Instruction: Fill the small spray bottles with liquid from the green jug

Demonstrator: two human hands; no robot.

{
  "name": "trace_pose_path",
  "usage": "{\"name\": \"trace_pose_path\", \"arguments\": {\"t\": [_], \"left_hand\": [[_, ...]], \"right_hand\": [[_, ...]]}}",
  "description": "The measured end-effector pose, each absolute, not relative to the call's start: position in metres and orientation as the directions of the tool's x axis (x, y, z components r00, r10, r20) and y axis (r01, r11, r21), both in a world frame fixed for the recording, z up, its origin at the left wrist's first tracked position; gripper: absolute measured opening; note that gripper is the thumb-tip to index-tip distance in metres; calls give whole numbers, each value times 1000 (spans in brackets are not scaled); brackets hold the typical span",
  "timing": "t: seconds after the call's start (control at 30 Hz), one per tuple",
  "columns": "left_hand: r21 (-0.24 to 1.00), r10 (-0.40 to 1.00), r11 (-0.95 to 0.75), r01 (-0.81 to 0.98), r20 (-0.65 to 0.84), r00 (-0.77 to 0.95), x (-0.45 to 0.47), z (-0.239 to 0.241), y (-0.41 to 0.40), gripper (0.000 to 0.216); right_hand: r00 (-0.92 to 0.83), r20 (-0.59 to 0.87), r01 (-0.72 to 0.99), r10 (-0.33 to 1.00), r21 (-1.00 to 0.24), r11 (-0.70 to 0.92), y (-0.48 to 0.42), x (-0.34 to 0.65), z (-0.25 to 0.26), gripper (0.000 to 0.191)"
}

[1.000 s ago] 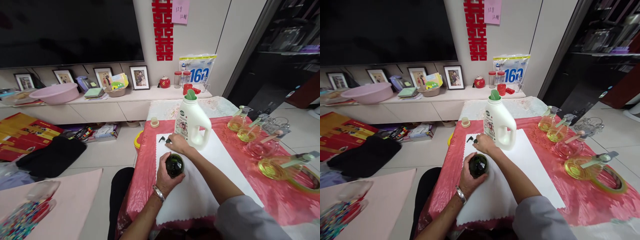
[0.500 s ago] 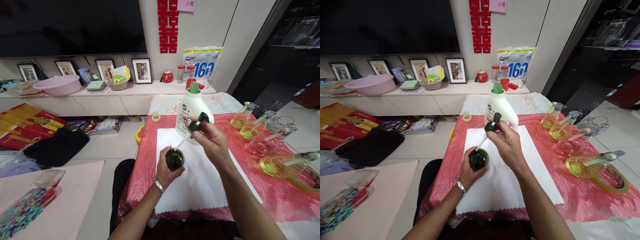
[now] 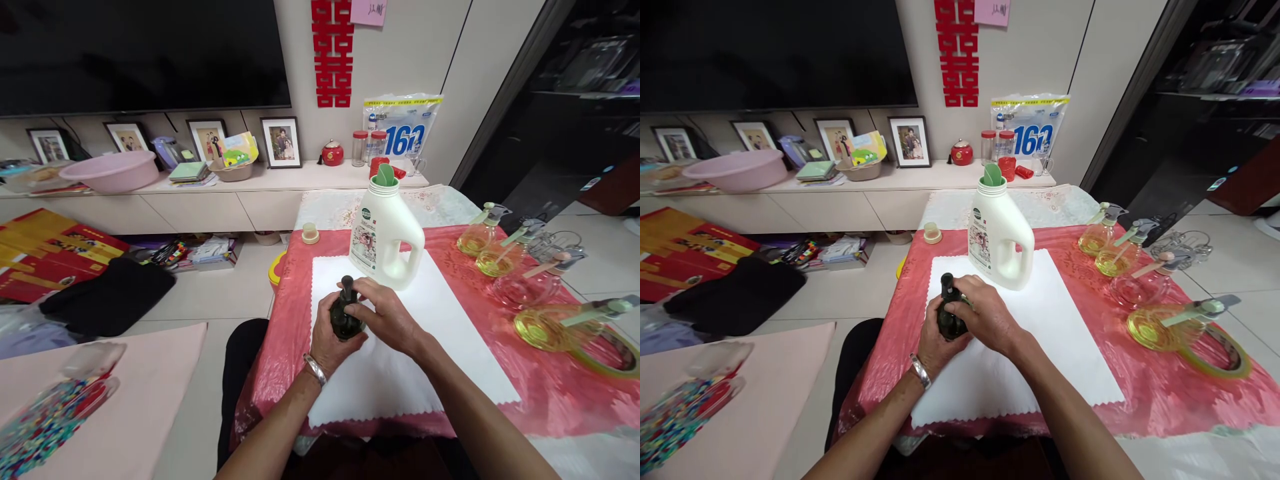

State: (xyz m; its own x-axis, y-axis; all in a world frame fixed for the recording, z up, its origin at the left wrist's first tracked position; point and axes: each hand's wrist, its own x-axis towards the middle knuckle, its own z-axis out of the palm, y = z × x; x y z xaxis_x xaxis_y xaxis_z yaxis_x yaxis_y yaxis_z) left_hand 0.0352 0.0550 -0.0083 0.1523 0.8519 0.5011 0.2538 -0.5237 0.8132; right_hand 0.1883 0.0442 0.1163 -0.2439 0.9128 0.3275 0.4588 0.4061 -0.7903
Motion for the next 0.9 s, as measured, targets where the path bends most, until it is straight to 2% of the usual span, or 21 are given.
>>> {"name": "trace_pose_path", "arguments": {"t": [0.17, 0.37, 0.6, 0.7, 0.83, 0.9], "left_hand": [[799, 841, -540, 265, 526, 126, 38, -4, 54, 82], [794, 841, -539, 282, 525, 131, 37, -3, 55, 80], [804, 855, -515, 299, 507, 110, 38, -1, 53, 76], [810, 863, -503, 303, 491, 118, 39, 2, 52, 70], [834, 885, -464, 300, 449, 121, 39, 5, 51, 69], [846, 895, -446, 292, 432, 112, 40, 5, 50, 69]], "right_hand": [[-271, 253, 491, 929, -794, 359, 40, 186, 100, 11], [-283, 255, 452, 925, -815, 363, 37, 186, 102, 23], [-152, 278, 490, 948, -812, 317, 40, 178, 92, 11], [-106, 279, 499, 954, -816, 294, 37, 176, 88, 18], [-168, 299, 429, 939, -836, 343, 30, 180, 85, 39], [-157, 298, 411, 942, -847, 337, 29, 181, 82, 43]]}}
